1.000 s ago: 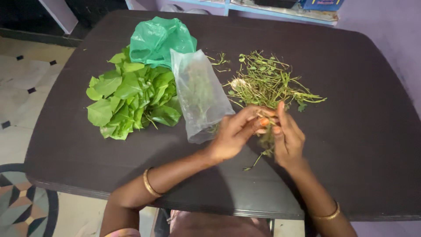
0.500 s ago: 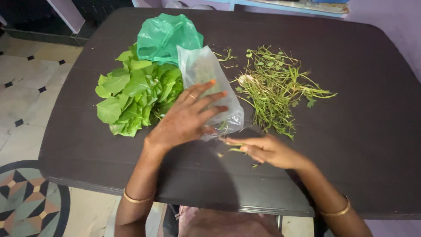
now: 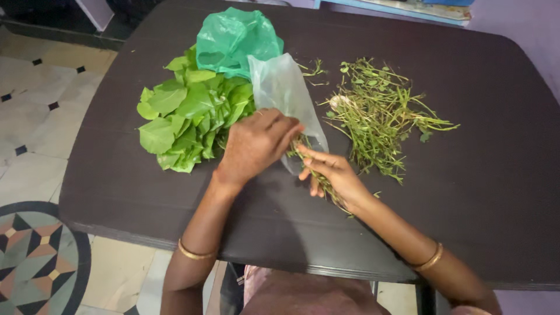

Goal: The person sorts green leafy vegetables and thin stems on a table, separating them into piles and placing some into a clear plastic bag. The person handles the vegetables by hand, moving leaves and stems between piles and into the bag.

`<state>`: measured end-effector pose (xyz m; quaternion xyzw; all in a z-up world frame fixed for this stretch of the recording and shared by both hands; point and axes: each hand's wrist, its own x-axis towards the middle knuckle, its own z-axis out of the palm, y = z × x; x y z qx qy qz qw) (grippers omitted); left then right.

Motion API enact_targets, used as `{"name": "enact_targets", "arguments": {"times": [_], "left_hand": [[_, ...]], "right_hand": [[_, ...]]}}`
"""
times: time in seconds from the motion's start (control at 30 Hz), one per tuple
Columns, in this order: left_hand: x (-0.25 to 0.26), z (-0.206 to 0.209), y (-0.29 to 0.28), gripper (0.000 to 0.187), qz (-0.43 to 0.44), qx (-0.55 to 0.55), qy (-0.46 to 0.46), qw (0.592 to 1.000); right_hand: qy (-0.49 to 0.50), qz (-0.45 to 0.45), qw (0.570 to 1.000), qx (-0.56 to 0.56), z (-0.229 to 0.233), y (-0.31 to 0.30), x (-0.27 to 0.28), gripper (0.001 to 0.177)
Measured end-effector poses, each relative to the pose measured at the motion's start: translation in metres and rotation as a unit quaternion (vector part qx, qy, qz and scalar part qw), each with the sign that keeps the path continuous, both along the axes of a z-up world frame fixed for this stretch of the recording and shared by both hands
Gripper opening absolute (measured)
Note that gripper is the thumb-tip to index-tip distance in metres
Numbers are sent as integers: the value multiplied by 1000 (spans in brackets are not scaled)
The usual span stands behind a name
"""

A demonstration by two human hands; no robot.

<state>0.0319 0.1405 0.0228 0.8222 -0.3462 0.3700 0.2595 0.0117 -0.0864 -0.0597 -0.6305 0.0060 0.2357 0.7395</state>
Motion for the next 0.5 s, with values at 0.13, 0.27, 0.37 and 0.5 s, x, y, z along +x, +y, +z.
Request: {"name": "enact_targets", "arguments": {"times": [0.13, 0.27, 0.37, 0.5], "left_hand": [[1, -2, -1, 13, 1, -30, -18, 999], [-10, 1, -7, 23, -73, -10, -26, 997], [-14, 7, -4, 33, -88, -2, -12, 996], [-12, 9, 13, 24, -56, -49, 23, 997]], "right_hand": [[30, 33, 999, 24, -9, 2, -3, 55], [33, -47, 997, 47, -18, 7, 5, 53], [7, -61, 997, 57, -15, 9, 9, 54], [-4, -54, 997, 51, -7, 7, 1, 56]]}}
